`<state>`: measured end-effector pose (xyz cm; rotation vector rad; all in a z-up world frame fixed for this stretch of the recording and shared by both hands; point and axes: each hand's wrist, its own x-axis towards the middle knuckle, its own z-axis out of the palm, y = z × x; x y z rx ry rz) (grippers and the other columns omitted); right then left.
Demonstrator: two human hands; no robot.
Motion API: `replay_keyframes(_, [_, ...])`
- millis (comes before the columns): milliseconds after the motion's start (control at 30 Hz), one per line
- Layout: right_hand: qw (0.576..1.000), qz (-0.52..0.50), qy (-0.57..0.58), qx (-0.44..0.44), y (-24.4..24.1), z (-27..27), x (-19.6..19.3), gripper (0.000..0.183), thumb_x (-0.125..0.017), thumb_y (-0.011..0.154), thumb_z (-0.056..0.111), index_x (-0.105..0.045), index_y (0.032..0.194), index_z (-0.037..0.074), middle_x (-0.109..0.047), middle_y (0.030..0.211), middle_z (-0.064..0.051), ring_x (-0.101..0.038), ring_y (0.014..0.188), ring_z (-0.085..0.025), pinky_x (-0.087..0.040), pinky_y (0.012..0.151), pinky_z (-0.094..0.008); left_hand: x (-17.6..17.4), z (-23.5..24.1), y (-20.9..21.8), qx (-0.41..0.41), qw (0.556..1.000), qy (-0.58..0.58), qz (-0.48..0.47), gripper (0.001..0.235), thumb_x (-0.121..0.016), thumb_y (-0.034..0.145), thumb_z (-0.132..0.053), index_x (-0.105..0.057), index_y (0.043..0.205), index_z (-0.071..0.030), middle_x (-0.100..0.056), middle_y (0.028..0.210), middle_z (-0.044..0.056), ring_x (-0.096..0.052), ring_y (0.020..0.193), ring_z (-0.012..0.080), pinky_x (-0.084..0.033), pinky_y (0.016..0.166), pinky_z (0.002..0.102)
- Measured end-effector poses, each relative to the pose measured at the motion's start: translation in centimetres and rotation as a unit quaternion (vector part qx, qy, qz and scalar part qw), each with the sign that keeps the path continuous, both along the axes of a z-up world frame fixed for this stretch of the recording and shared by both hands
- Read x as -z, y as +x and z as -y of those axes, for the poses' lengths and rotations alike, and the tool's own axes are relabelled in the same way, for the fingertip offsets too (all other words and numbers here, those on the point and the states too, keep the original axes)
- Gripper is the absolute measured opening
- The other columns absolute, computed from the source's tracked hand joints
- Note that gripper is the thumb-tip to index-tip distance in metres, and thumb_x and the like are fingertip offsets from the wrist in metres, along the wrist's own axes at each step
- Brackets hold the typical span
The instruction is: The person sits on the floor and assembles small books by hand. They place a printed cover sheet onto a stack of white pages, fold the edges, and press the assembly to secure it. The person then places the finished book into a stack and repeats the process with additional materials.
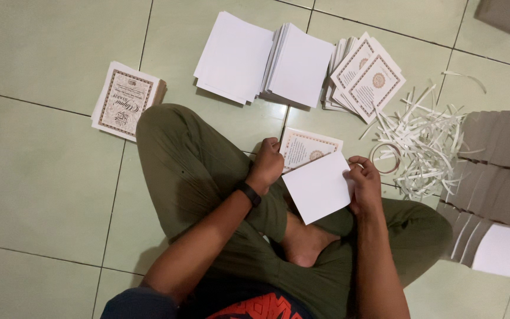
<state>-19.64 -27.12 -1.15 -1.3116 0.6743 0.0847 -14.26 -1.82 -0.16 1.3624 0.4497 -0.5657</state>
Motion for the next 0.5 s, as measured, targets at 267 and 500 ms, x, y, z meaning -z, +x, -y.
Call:
replay_keyframes(267, [1.0,0.015,0.005,0.023,-0.1,-0.8,-1.5,0.043,-0.062,0.072,-0.006,-0.057,0.114,0.0,-0.056,0.076,-0.004,-0.066,0.063,-0.019,-0.058,0.057,-0.03,4.1,-0.5,-0.9,0.02,0.997,0.071,0.004,0.06,-0.045,0.098,-0.013,-0.031,0.154,0.002,-0.043,0.152,0.032,-0.04,0.145,0.0458,-0.037,0.12,0.056])
replay_keyframes(500, [0.992,0.077,-0.014,0.099,-0.7,-2.8,-2.3,0.045,-0.067,0.079,-0.005,-0.058,0.123,0.003,-0.064,0.083,-0.004,-0.068,0.073,-0.014,-0.055,0.066,-0.024,0.4,-0.9,0.1,0.026,0.999,0.03,0.024,0.064,-0.062,0.102,-0.056,-0.058,0.134,-0.001,-0.07,0.105,0.011,-0.07,0.097,0.0222,-0.06,0.075,0.034])
